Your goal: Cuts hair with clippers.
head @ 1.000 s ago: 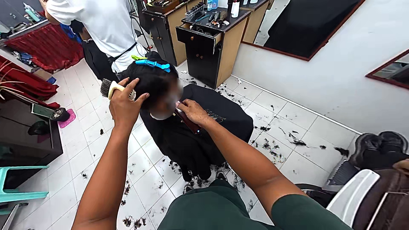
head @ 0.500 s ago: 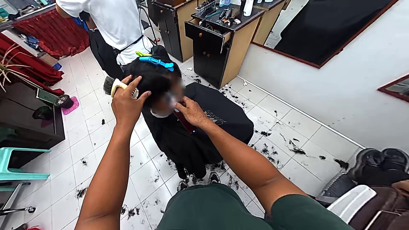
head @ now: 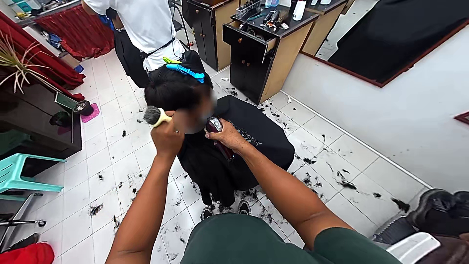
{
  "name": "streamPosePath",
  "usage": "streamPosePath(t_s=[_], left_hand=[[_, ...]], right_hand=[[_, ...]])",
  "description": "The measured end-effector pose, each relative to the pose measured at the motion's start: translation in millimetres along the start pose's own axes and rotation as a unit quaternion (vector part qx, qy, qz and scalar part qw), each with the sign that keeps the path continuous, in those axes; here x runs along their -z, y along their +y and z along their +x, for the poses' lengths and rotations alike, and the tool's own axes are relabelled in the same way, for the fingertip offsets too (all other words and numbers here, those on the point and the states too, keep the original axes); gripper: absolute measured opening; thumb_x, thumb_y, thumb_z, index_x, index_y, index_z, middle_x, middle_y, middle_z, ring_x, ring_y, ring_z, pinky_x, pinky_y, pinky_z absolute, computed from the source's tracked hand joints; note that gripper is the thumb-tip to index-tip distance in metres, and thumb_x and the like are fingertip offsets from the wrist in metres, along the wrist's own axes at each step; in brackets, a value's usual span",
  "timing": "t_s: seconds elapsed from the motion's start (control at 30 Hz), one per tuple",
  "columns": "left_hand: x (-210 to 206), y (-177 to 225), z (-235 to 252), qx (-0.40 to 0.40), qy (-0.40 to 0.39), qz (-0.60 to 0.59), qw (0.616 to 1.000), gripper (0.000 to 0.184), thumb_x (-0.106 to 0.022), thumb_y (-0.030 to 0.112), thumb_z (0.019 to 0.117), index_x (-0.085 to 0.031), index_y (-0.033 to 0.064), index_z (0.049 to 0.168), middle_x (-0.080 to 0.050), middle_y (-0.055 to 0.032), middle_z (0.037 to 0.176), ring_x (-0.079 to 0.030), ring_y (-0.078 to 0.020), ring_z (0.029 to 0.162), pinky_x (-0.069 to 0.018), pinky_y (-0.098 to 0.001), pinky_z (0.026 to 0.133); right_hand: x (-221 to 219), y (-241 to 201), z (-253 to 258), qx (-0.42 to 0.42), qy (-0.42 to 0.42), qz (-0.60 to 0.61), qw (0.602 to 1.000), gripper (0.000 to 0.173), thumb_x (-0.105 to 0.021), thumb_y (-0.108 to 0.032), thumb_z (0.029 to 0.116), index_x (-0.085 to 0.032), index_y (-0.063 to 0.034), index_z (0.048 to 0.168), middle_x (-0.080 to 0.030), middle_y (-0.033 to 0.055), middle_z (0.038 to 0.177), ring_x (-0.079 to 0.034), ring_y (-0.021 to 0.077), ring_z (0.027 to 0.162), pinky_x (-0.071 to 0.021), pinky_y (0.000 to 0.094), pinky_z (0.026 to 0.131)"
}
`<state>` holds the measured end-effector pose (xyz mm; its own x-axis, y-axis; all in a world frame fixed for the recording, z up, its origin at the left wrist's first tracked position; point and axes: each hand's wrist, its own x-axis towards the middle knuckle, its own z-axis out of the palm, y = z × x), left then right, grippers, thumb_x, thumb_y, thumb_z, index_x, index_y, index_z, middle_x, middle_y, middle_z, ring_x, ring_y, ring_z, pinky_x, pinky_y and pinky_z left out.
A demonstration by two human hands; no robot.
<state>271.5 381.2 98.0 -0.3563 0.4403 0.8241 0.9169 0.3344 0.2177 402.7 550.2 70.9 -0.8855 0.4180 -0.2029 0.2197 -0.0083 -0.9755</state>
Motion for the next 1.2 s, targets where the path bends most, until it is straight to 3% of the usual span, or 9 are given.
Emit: streamPosePath(t_s=[0.07,0.13,0.23,0.43,0.57,0.7,0.83,0.97,1.2], left_hand=[[-10,5,-4,0.021,-0.031,0.024,0.999,0.018,-0.068,0.022,0.0996,-0.079,0.0107,0.108,-0.074,-0.0167,0.103,-0.072,-0.0325,0.087,-0.0569,-0.0520,0.072],[-15,9,-7,0.041,-0.061,0.050,0.996,0.020,-0.067,0.025,0.1006,-0.079,0.0133,0.111,-0.074,-0.0154,0.103,-0.072,-0.0332,0.085,-0.0560,-0.0530,0.068],[-17,11,-9,0.084,-0.091,0.063,0.990,0.021,-0.065,0.027,0.1016,-0.079,0.0153,0.112,-0.074,-0.0152,0.098,-0.071,-0.0345,0.082,-0.0542,-0.0548,0.066],[-13,11,-8,0.168,-0.103,0.011,0.980,0.020,-0.067,0.028,0.1010,-0.080,0.0151,0.110,-0.075,-0.0156,0.100,-0.071,-0.0366,0.091,-0.0532,-0.0595,0.078],[-12,9,-9,0.168,-0.104,0.013,0.980,0.020,-0.067,0.028,0.1011,-0.080,0.0157,0.110,-0.075,-0.0146,0.098,-0.071,-0.0346,0.087,-0.0530,-0.0577,0.076],[-13,8,-9,0.171,-0.109,0.015,0.979,0.020,-0.067,0.029,0.1012,-0.080,0.0169,0.110,-0.076,-0.0134,0.098,-0.071,-0.0336,0.087,-0.0529,-0.0573,0.076],[-11,6,-9,0.176,-0.114,0.011,0.978,0.020,-0.067,0.030,0.1010,-0.080,0.0164,0.110,-0.076,-0.0140,0.097,-0.071,-0.0344,0.088,-0.0526,-0.0577,0.077],[-12,3,-9,0.196,-0.122,0.012,0.973,0.021,-0.067,0.031,0.1005,-0.080,0.0172,0.110,-0.076,-0.0144,0.097,-0.071,-0.0348,0.089,-0.0519,-0.0593,0.078],[-11,1,-10,0.199,-0.120,0.001,0.972,0.021,-0.067,0.030,0.1001,-0.080,0.0172,0.110,-0.076,-0.0138,0.097,-0.071,-0.0345,0.089,-0.0526,-0.0592,0.077]], right_hand=[[0,-7,4,0.010,0.003,-0.019,1.000,0.054,-0.080,-0.026,0.0906,-0.052,-0.0025,0.131,-0.065,0.0160,0.098,-0.064,0.0223,0.073,-0.0574,0.0389,0.068],[0,-15,6,0.004,0.011,-0.029,1.000,0.048,-0.063,-0.041,0.1017,-0.055,-0.0024,0.129,-0.065,0.0157,0.101,-0.066,0.0234,0.079,-0.0580,0.0418,0.073],[2,-19,14,-0.012,0.026,-0.048,0.998,0.048,-0.048,-0.044,0.1082,-0.058,0.0000,0.125,-0.066,0.0166,0.100,-0.068,0.0246,0.082,-0.0580,0.0438,0.077],[3,-15,20,0.036,0.032,-0.033,0.998,0.047,-0.046,-0.044,0.1089,-0.059,-0.0010,0.123,-0.066,0.0155,0.098,-0.068,0.0238,0.081,-0.0580,0.0430,0.076],[6,-20,20,0.015,0.029,-0.053,0.998,0.047,-0.047,-0.045,0.1084,-0.061,-0.0006,0.115,-0.067,0.0139,0.092,-0.067,0.0224,0.077,-0.0579,0.0418,0.073],[3,-20,20,0.047,0.035,-0.044,0.997,0.045,-0.049,-0.043,0.1080,-0.060,-0.0016,0.121,-0.067,0.0142,0.096,-0.068,0.0224,0.080,-0.0583,0.0420,0.076],[3,-23,20,0.022,0.040,-0.076,0.996,0.045,-0.052,-0.044,0.1068,-0.063,-0.0010,0.112,-0.067,0.0138,0.092,-0.068,0.0230,0.078,-0.0577,0.0435,0.075],[0,-26,17,0.047,0.044,-0.079,0.995,0.044,-0.053,-0.043,0.1067,-0.062,-0.0012,0.118,-0.067,0.0148,0.095,-0.068,0.0238,0.081,-0.0571,0.0440,0.077],[3,-22,21,0.037,0.032,-0.092,0.995,0.046,-0.050,-0.044,0.1075,-0.062,-0.0005,0.114,-0.066,0.0151,0.094,-0.067,0.0245,0.081,-0.0562,0.0453,0.077]])
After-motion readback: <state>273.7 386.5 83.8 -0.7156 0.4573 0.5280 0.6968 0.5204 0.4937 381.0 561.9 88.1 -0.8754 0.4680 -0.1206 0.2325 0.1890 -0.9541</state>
